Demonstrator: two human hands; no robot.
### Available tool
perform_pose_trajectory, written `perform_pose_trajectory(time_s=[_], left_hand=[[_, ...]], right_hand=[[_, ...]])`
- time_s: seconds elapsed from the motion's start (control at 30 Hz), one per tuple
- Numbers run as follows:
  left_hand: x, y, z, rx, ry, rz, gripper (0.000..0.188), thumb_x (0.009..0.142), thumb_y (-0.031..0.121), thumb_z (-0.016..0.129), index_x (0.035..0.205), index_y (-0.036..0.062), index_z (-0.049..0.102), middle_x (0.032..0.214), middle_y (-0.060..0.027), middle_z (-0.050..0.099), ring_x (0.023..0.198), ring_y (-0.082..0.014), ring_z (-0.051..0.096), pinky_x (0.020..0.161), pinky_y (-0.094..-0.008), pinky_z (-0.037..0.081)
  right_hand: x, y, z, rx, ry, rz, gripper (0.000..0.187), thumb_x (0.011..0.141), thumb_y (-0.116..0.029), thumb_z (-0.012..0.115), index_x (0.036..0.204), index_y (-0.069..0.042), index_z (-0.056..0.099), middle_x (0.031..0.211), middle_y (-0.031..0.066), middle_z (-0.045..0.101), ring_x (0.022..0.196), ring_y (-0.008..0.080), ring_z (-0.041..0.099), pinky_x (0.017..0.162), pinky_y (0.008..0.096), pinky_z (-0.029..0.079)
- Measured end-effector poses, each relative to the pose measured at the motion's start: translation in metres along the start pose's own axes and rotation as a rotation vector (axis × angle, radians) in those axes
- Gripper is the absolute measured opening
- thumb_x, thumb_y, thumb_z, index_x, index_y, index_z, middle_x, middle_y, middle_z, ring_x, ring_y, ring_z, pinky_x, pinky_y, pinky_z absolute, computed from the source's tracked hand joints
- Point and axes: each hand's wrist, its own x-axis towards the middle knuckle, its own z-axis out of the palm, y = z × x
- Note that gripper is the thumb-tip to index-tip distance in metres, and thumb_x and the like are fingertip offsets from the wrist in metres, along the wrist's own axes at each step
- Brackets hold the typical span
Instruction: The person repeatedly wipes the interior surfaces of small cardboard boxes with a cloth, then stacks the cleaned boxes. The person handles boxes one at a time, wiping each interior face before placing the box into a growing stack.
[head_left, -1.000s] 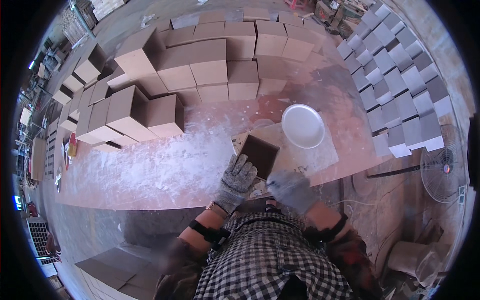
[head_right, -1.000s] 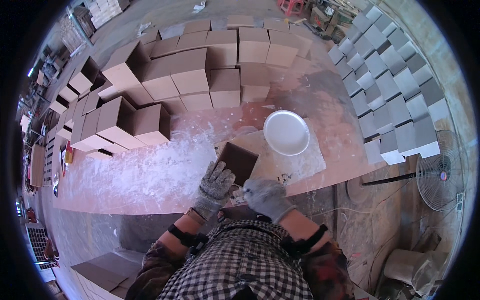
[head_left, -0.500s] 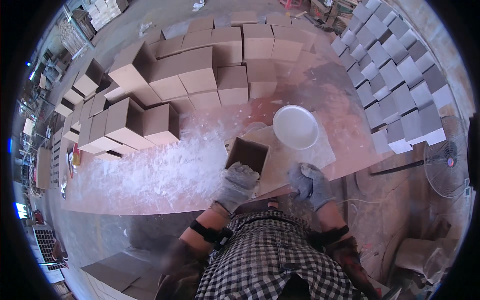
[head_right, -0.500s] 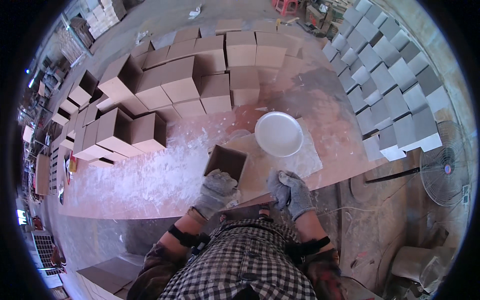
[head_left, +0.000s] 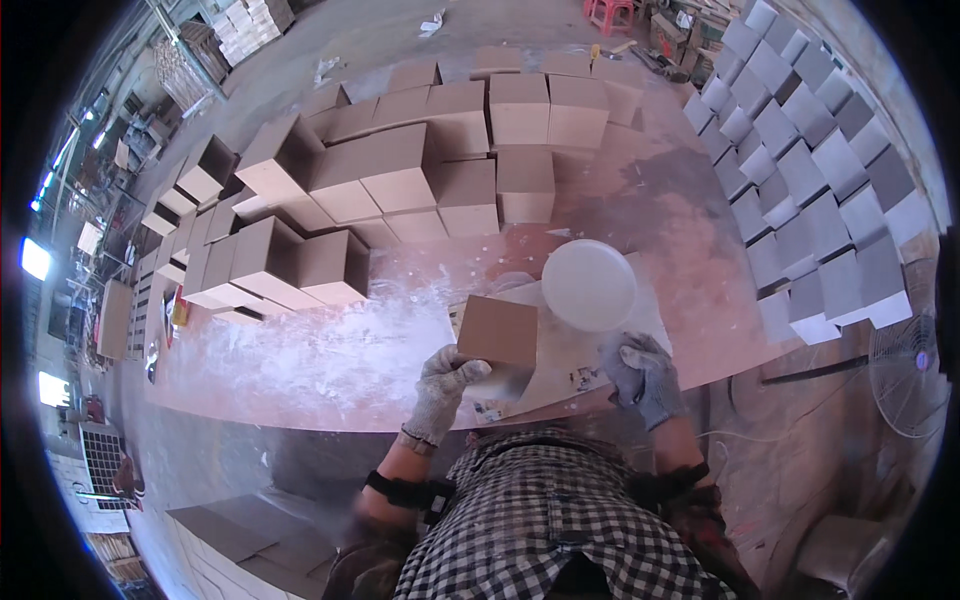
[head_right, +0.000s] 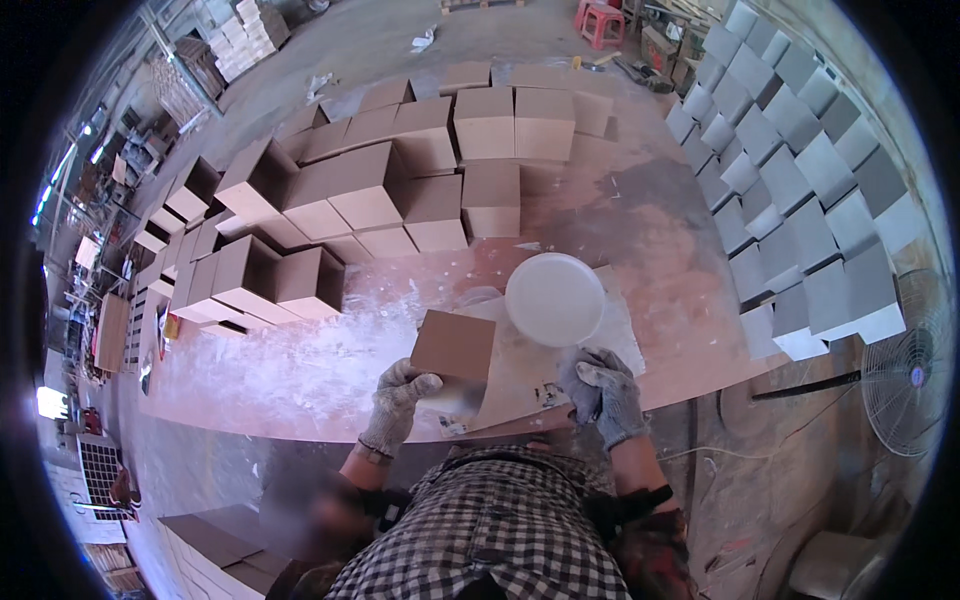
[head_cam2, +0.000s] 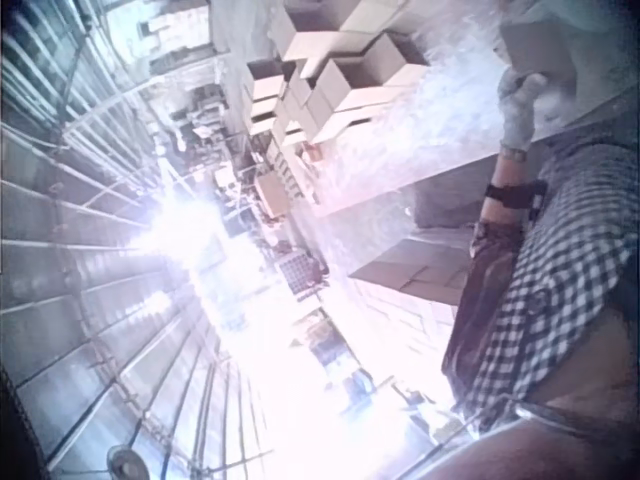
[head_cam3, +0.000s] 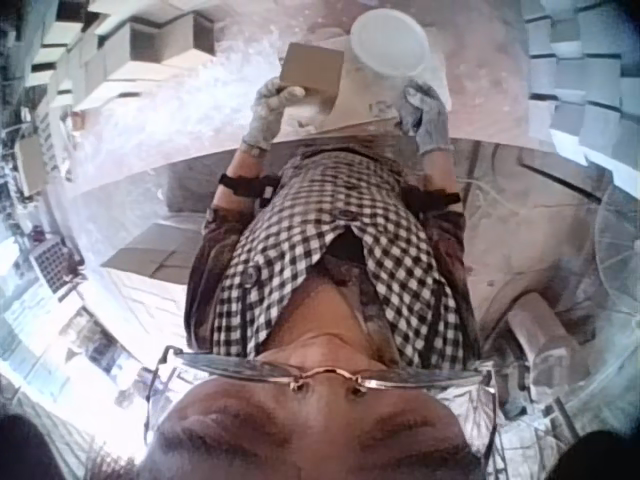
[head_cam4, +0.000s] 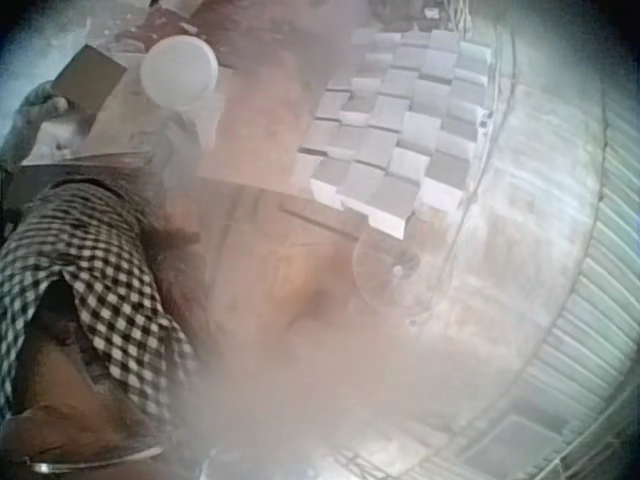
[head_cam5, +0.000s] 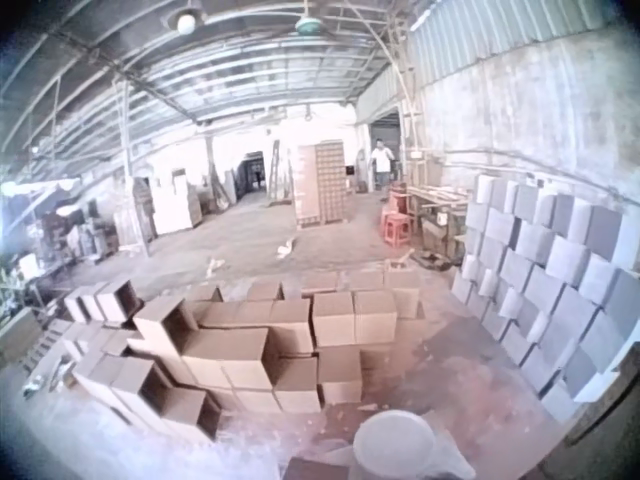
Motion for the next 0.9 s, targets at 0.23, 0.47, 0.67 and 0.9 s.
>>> perform_pose_trajectory(time_s=[0.23, 0.47, 0.67, 0.9], left_hand=[[-0.001, -0.007, 0.026, -0.015, 0.063, -0.02, 0.013, 0.08, 0.006, 0.071, 0.09, 0.006, 0.063, 0.089, -0.0038, 0.067, 0.085, -0.0111, 0.061, 0.081, -0.0267, 0.047], [-0.013, -0.013, 0.032, -0.001, 0.215, 0.03, 0.01, 0.08, 0.008, 0.07, 0.087, 0.005, 0.064, 0.087, -0.0038, 0.067, 0.079, -0.0111, 0.061, 0.076, -0.0267, 0.049], [-0.033, -0.035, 0.029, -0.067, 0.316, 0.051, 0.012, 0.081, 0.008, 0.07, 0.089, 0.0036, 0.064, 0.087, -0.0051, 0.067, 0.081, -0.0127, 0.062, 0.075, -0.0275, 0.05], [-0.027, -0.038, 0.042, -0.035, 0.296, 0.035, 0.013, 0.08, 0.012, 0.073, 0.088, 0.0048, 0.064, 0.085, -0.0036, 0.066, 0.079, -0.0113, 0.06, 0.074, -0.0263, 0.049]], right_hand=[[0.089, -0.024, -0.015, -1.608, 0.004, -1.139, 0.015, 0.074, -0.011, 0.066, 0.088, -0.007, 0.064, 0.087, 0.0109, 0.066, 0.074, 0.0269, 0.064, 0.068, 0.0374, 0.053], [0.136, -0.025, 0.01, -2.145, -0.148, -0.644, 0.016, 0.081, -0.023, 0.056, 0.087, -0.013, 0.066, 0.086, 0.0112, 0.064, 0.076, 0.0311, 0.064, 0.068, 0.043, 0.051], [0.14, -0.04, -0.006, -1.863, -0.241, -0.724, 0.02, 0.08, -0.029, 0.058, 0.086, -0.011, 0.066, 0.091, 0.0124, 0.066, 0.078, 0.0329, 0.064, 0.071, 0.0438, 0.051], [0.118, -0.053, 0.009, -1.878, -0.214, -0.68, 0.02, 0.076, -0.028, 0.062, 0.088, -0.012, 0.066, 0.086, 0.0138, 0.064, 0.079, 0.0328, 0.065, 0.072, 0.0446, 0.051]])
